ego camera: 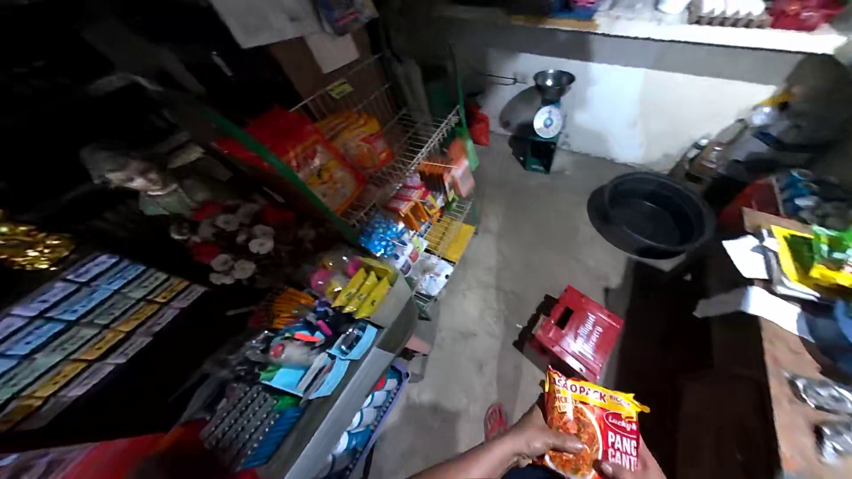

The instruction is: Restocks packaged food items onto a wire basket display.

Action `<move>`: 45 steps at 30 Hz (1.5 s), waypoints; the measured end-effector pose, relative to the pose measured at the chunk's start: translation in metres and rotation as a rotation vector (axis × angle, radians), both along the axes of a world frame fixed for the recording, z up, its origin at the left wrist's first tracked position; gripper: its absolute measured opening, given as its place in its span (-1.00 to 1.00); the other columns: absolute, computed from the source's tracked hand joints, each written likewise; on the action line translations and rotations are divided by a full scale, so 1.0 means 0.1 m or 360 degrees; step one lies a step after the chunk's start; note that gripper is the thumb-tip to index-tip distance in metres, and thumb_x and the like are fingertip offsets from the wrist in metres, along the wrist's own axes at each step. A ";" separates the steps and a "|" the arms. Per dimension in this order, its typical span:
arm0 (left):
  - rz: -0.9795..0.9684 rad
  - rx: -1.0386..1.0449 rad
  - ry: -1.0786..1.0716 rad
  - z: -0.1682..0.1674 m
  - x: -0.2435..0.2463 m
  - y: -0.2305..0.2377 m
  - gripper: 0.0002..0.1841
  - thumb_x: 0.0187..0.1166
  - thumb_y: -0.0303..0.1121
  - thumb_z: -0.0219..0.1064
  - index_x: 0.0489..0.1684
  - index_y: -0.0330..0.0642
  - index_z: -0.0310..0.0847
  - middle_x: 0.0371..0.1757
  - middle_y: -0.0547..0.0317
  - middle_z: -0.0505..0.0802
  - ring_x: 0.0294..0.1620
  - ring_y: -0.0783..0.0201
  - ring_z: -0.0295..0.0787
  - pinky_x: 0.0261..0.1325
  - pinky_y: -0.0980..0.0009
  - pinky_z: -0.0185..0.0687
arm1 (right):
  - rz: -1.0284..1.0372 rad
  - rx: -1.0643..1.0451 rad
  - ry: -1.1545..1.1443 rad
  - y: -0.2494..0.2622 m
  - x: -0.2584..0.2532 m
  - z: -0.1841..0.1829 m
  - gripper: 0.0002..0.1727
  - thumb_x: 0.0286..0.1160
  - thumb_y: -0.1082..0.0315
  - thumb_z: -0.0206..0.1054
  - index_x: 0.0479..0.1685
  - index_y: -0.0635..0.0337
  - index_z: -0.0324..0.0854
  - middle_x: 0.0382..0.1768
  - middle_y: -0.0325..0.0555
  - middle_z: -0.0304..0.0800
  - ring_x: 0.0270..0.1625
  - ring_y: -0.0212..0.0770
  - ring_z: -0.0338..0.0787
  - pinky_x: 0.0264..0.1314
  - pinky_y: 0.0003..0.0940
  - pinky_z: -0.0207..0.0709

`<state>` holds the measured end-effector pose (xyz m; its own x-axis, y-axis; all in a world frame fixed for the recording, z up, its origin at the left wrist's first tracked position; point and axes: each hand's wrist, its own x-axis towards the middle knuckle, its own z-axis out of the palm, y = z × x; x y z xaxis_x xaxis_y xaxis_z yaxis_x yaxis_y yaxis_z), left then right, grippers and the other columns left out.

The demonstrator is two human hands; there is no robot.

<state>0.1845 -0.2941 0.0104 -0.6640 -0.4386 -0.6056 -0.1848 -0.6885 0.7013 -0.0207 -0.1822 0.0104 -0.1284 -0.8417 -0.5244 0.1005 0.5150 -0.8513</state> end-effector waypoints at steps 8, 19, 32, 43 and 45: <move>0.0617 -0.0094 0.0011 -0.03 0.48 -0.77 -0.01 0.01 -0.59 0.70 0.60 -0.40 0.18 0.24 -0.10 0.80 0.22 0.20 0.81 0.38 0.20 0.72 | 0.0457 -0.0072 -0.0050 -1.47 0.25 0.13 0.07 0.09 0.44 0.61 0.66 0.39 -0.04 0.13 -0.12 0.80 0.07 -0.42 0.86 0.24 -0.37 0.77; 0.0951 -0.0942 -0.0140 0.37 0.54 -2.49 -0.13 0.00 -0.49 0.75 0.42 -0.63 0.38 0.18 -0.09 0.84 0.21 0.38 0.80 0.43 0.37 0.65 | 0.0724 -0.0347 0.0041 -3.85 0.18 0.23 -0.19 -0.17 0.53 0.68 0.27 0.38 0.38 -0.07 -0.45 0.82 0.00 -0.70 0.78 0.23 -0.62 0.69; 0.1521 -0.1394 -0.0333 1.37 0.82 -5.10 0.15 0.22 -0.01 0.66 0.72 -0.57 0.04 0.45 -0.20 0.66 0.34 0.34 0.69 0.38 0.38 0.65 | 0.1116 -0.0897 -0.0820 -7.35 0.67 0.82 -0.33 0.02 0.34 0.72 0.27 -0.32 0.64 0.01 -0.55 0.93 0.04 -0.52 0.88 0.20 -0.44 0.78; 0.1615 -0.1182 -0.0813 1.47 1.38 -5.45 -0.14 0.16 -0.27 0.71 0.45 -0.61 0.40 0.23 -0.07 0.81 0.25 0.44 0.73 0.39 0.47 0.60 | 0.1584 -0.0922 -0.0377 -8.17 1.51 1.13 -0.18 -0.21 0.44 0.77 0.30 0.19 0.57 0.07 -0.49 0.89 0.17 -0.58 0.81 0.37 -0.48 0.69; 0.1741 -0.1150 -0.0750 1.49 1.39 -5.55 -0.21 0.19 -0.40 0.69 0.44 -0.55 0.39 0.17 0.03 0.85 0.19 0.50 0.78 0.36 0.50 0.66 | 0.1633 -0.0833 -0.0335 -8.31 1.62 1.27 -0.14 -0.32 0.56 0.77 0.29 0.22 0.58 0.05 -0.47 0.90 0.15 -0.57 0.81 0.36 -0.48 0.69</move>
<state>0.3233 -0.8490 0.1598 0.4157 -0.9047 -0.0928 -0.1097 -0.1512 0.9824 0.1414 -1.0135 0.1370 0.7849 -0.6195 -0.0131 0.0054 0.0279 -0.9996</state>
